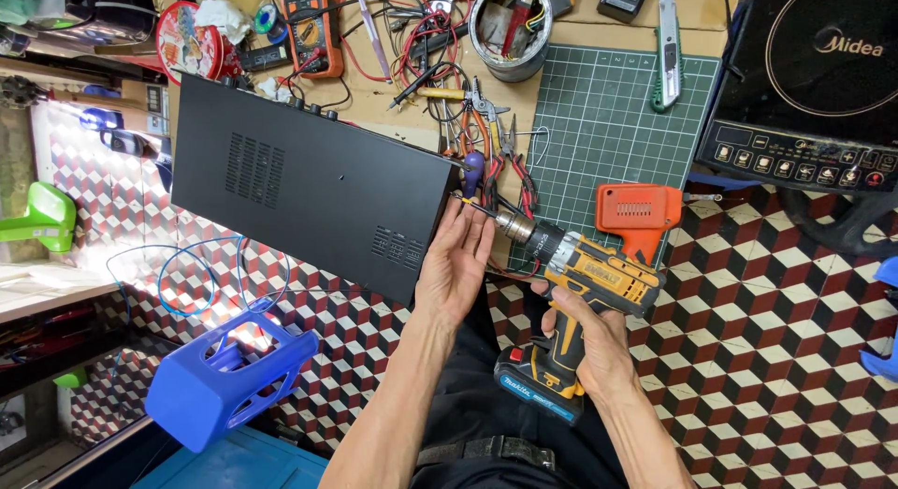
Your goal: Opening the casing of an electronic amplifier, inspecting it, and screwing the cover back on.
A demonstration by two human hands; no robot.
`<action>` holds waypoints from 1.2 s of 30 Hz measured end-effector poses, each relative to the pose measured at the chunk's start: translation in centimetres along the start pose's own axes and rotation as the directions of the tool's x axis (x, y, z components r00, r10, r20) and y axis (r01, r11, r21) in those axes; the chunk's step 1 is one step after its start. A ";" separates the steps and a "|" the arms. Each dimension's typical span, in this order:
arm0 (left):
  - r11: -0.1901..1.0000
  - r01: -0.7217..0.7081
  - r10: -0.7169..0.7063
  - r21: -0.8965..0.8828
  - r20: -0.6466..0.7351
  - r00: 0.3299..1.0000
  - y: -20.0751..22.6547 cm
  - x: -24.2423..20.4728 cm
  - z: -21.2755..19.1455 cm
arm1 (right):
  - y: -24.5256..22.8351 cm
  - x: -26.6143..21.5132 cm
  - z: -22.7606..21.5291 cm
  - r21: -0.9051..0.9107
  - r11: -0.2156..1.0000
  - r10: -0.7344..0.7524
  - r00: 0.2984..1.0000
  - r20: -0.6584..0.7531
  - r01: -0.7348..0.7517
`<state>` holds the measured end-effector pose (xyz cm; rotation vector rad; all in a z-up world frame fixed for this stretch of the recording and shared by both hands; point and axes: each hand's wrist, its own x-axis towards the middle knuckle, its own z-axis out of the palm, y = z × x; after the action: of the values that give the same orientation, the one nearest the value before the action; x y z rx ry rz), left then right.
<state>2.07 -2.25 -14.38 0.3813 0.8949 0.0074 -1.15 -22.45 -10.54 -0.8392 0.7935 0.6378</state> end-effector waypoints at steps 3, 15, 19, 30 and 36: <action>1.000 0.003 -0.003 -0.004 0.012 1.000 0.1 0.0 0.2 | -0.2 0.0 0.1 -0.005 1.000 -0.008 1.000 -0.003 0.008; 0.970 0.065 -0.070 0.234 0.013 0.997 2.4 -3.9 3.6 | -0.9 0.9 -0.5 0.000 1.000 0.020 0.999 0.046 -0.020; 0.214 -0.287 0.375 0.934 0.193 0.907 6.4 -3.9 5.9 | -0.9 1.4 -1.2 0.036 0.998 0.042 0.994 0.097 -0.046; -0.917 -0.326 -0.157 0.230 0.541 0.826 11.5 10.8 7.9 | -0.7 2.2 -1.9 0.025 1.000 0.015 0.995 0.101 -0.017; -0.908 -0.414 -0.256 -0.057 0.859 0.443 11.1 11.1 6.9 | -0.4 2.5 -2.4 0.034 0.996 0.077 0.996 0.043 -0.078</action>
<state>16.00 7.77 -15.30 3.0578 -0.7124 0.1023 -0.36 -24.18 -13.41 -0.7627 0.8003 0.7055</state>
